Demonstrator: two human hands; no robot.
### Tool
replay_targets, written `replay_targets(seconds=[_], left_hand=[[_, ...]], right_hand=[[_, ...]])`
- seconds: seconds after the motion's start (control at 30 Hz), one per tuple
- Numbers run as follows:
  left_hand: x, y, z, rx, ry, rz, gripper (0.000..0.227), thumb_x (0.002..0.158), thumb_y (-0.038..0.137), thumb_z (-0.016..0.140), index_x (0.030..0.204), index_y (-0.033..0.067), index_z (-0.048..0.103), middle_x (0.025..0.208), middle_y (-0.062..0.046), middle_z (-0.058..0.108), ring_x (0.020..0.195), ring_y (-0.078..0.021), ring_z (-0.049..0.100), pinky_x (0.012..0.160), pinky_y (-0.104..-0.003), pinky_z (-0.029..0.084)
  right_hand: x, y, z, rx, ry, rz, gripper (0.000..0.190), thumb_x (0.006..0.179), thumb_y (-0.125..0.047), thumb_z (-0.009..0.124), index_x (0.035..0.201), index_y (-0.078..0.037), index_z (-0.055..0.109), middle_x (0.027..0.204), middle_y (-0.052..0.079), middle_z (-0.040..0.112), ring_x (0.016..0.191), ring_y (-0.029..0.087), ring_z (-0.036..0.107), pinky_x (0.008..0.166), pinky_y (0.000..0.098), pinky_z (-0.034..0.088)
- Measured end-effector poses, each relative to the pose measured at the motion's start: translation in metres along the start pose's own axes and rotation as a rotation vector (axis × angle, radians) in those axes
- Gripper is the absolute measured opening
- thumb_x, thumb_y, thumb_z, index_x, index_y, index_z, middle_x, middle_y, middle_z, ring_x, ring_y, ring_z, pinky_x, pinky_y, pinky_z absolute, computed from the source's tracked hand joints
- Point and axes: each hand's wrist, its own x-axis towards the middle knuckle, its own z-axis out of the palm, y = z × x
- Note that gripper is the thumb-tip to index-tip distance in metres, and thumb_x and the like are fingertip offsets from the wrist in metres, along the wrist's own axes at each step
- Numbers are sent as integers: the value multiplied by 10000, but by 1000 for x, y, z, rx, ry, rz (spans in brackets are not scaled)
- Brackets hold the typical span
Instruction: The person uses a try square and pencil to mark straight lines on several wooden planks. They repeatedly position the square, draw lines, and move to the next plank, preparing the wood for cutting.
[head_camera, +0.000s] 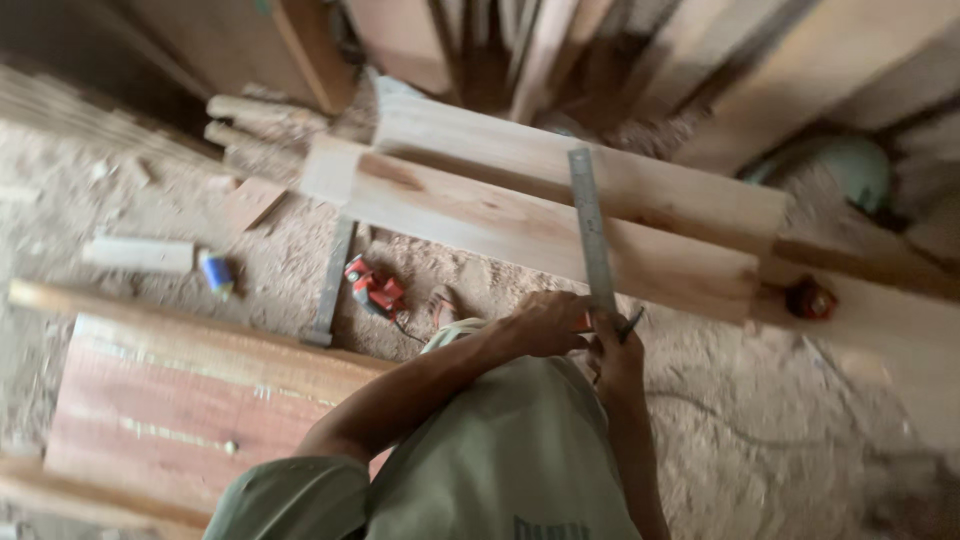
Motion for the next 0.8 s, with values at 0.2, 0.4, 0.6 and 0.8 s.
replay_targets(seconds=[0.2, 0.4, 0.6, 0.8], left_hand=[[1, -8, 6, 219, -129, 46, 558, 832, 388, 811, 1299, 156, 611, 1398, -127, 550, 1289, -367, 505, 1050, -496, 464], [34, -3, -4, 303, -33, 224, 904, 704, 412, 859, 1462, 67, 507, 1598, -229, 302, 1469, -477, 287, 1207, -629, 260], [88, -13, -8, 441, -91, 411, 908, 682, 597, 807, 1440, 171, 545, 1666, -163, 211, 1517, -497, 151, 1152, -808, 25], [100, -33, -14, 413, -109, 524, 858, 622, 567, 817, 1414, 279, 651, 1669, -103, 288, 1532, -480, 171, 1175, -799, -2]], right_hand=[[-20, 33, -12, 134, 122, -77, 159, 1021, -239, 641, 1023, -81, 645, 636, -59, 470, 496, 50, 385, 427, 246, 303], [-17, 30, -23, 309, 224, -95, 159, 1042, -238, 636, 1038, -80, 620, 618, -50, 450, 466, 61, 344, 413, 258, 264], [7, 20, -26, 337, 197, -100, 187, 1017, -242, 626, 1101, -75, 646, 593, -43, 472, 441, 54, 345, 414, 254, 248], [20, 2, -31, 249, 98, -154, 207, 1023, -241, 683, 1031, -44, 620, 617, -51, 450, 463, 51, 348, 426, 249, 259]])
